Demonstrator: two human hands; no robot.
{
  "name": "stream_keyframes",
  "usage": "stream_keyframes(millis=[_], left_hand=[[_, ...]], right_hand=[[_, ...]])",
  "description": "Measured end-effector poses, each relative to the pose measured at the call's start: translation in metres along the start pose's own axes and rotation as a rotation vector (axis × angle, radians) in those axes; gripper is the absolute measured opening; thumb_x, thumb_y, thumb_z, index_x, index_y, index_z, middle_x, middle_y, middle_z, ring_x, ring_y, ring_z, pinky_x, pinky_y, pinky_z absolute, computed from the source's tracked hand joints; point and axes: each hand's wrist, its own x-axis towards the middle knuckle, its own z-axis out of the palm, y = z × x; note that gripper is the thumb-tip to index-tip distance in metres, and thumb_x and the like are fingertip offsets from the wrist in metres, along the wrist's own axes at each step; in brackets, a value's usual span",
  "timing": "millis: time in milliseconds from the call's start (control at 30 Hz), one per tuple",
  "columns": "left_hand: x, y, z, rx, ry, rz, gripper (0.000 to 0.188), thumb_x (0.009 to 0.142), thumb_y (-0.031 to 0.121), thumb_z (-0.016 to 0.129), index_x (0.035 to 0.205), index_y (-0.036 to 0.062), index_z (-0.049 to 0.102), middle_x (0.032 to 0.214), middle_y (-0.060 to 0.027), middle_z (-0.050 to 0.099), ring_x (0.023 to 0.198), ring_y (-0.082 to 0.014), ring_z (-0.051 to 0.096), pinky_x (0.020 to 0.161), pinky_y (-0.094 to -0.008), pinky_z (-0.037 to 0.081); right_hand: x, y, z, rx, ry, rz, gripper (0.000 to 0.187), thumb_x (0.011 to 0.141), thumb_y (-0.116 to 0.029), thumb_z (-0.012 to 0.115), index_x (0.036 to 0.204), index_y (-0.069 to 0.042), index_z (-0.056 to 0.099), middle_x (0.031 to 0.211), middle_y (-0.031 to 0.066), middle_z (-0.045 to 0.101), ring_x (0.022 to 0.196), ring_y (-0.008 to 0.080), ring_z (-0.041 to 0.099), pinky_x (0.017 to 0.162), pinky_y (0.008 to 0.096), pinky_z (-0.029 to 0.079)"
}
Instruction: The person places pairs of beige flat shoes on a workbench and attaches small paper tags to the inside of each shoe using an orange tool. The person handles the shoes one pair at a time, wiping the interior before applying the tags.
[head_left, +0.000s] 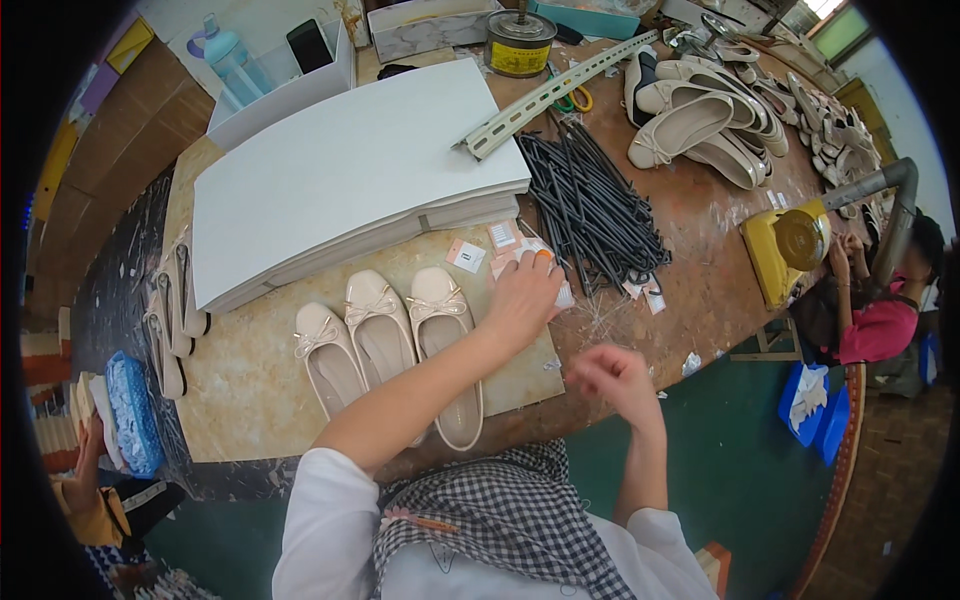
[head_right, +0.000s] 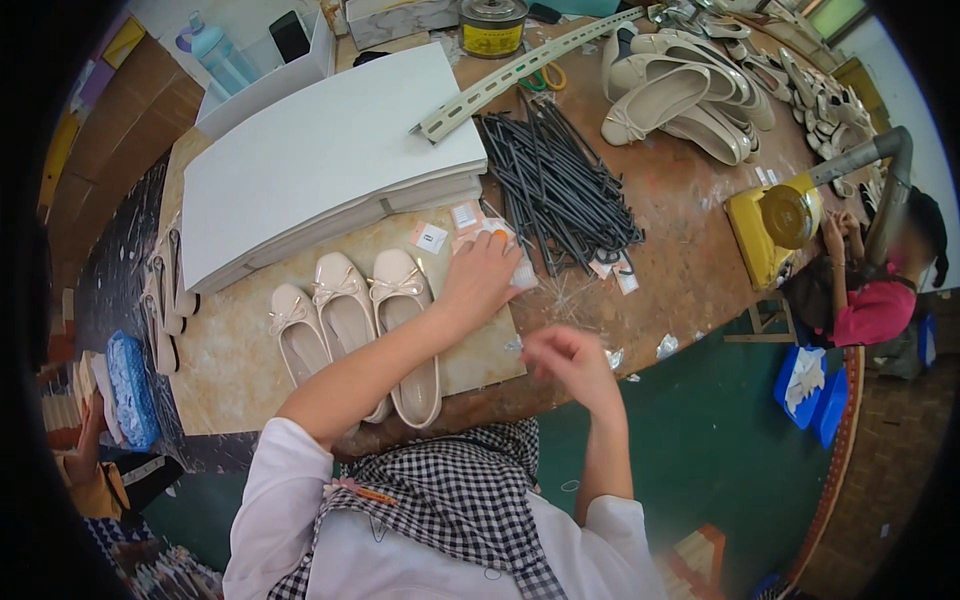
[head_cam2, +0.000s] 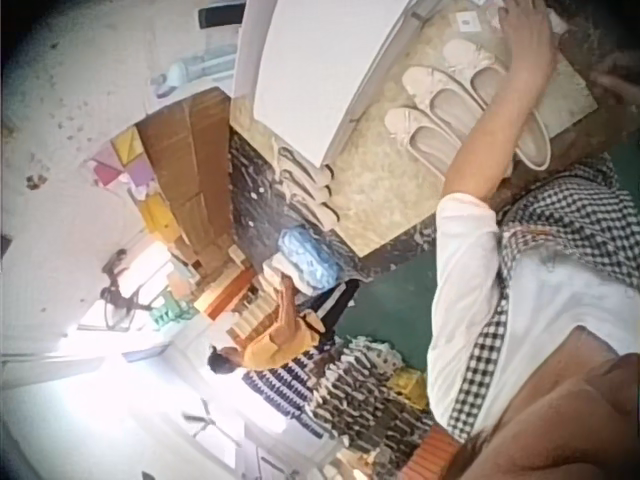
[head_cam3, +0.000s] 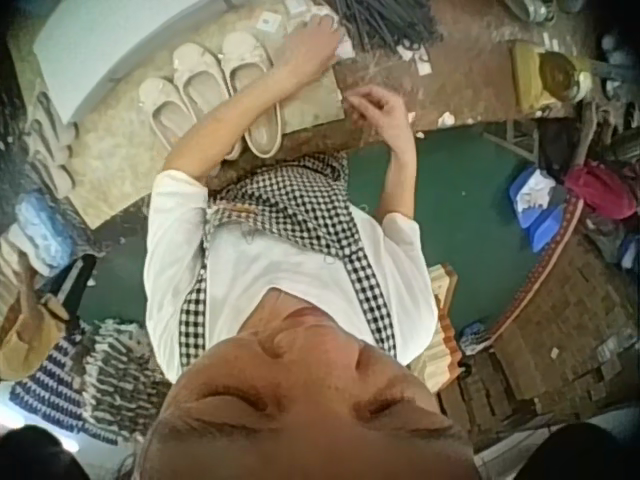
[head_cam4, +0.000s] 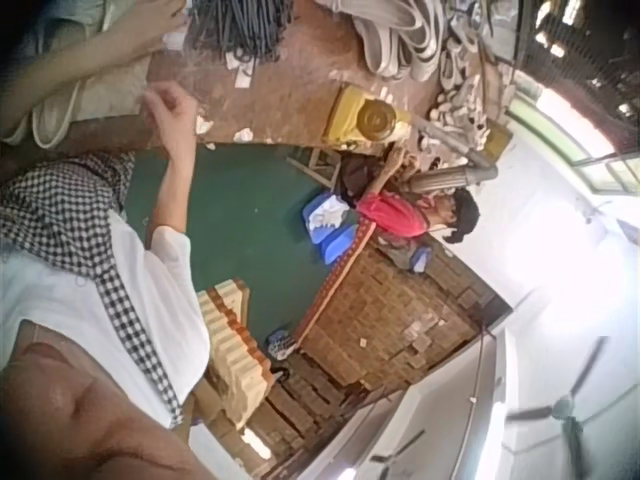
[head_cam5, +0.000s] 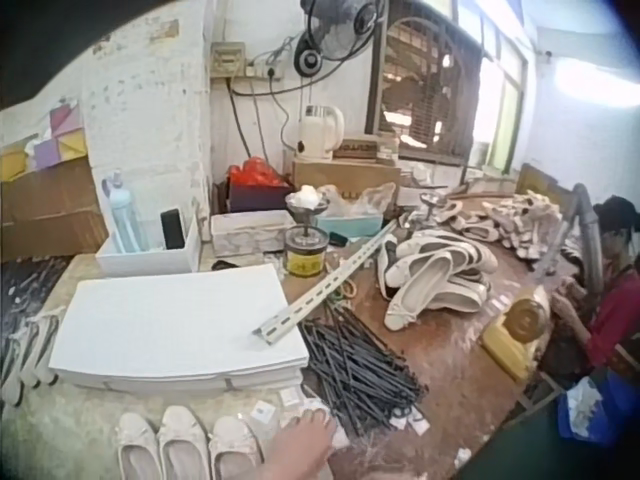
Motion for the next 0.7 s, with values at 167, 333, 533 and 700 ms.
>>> stream_keyframes(millis=[167, 333, 533, 700], left_hand=[[0.001, 0.001, -0.001, -0.101, -0.045, 0.014, 0.036, 0.07, 0.024, 0.077, 0.096, 0.0069, 0.06, 0.096, -0.0106, 0.055, 0.097, -0.0271, 0.053, 0.079, -0.0385, 0.044], [0.001, 0.005, 0.004, 0.019, -0.008, -0.027, 0.027, 0.069, 0.019, 0.073, 0.089, 0.005, 0.062, 0.095, -0.0096, 0.056, 0.096, -0.0248, 0.053, 0.079, -0.0365, 0.042], [0.0, 0.01, 0.024, 0.173, 0.011, -0.036, 0.013, 0.074, 0.011, 0.062, 0.087, 0.006, 0.064, 0.093, -0.0078, 0.057, 0.092, -0.0207, 0.053, 0.075, -0.033, 0.04], [0.003, 0.015, 0.024, 0.183, 0.009, -0.054, 0.015, 0.074, 0.01, 0.062, 0.088, 0.0063, 0.063, 0.092, -0.0073, 0.058, 0.09, -0.0213, 0.054, 0.075, -0.0318, 0.04]], right_hand=[[-0.005, 0.047, -0.012, -0.198, -0.19, -0.069, 0.012, 0.089, -0.01, 0.063, 0.096, -0.001, 0.068, 0.083, 0.0015, 0.07, 0.075, 0.0077, 0.063, 0.068, 0.0223, 0.049], [0.015, 0.032, -0.007, -0.043, 0.229, -0.181, 0.012, 0.091, -0.006, 0.06, 0.098, 0.002, 0.066, 0.085, 0.0049, 0.07, 0.079, 0.0098, 0.065, 0.072, 0.0233, 0.051], [0.006, 0.018, 0.001, 0.076, 0.337, -0.193, 0.013, 0.092, -0.003, 0.059, 0.1, 0.004, 0.065, 0.088, 0.0079, 0.07, 0.082, 0.0114, 0.066, 0.072, 0.0225, 0.052], [0.004, 0.021, 0.006, 0.119, 0.356, -0.197, 0.012, 0.091, -0.002, 0.06, 0.1, 0.004, 0.065, 0.089, 0.0082, 0.069, 0.082, 0.0117, 0.066, 0.072, 0.0219, 0.052]])
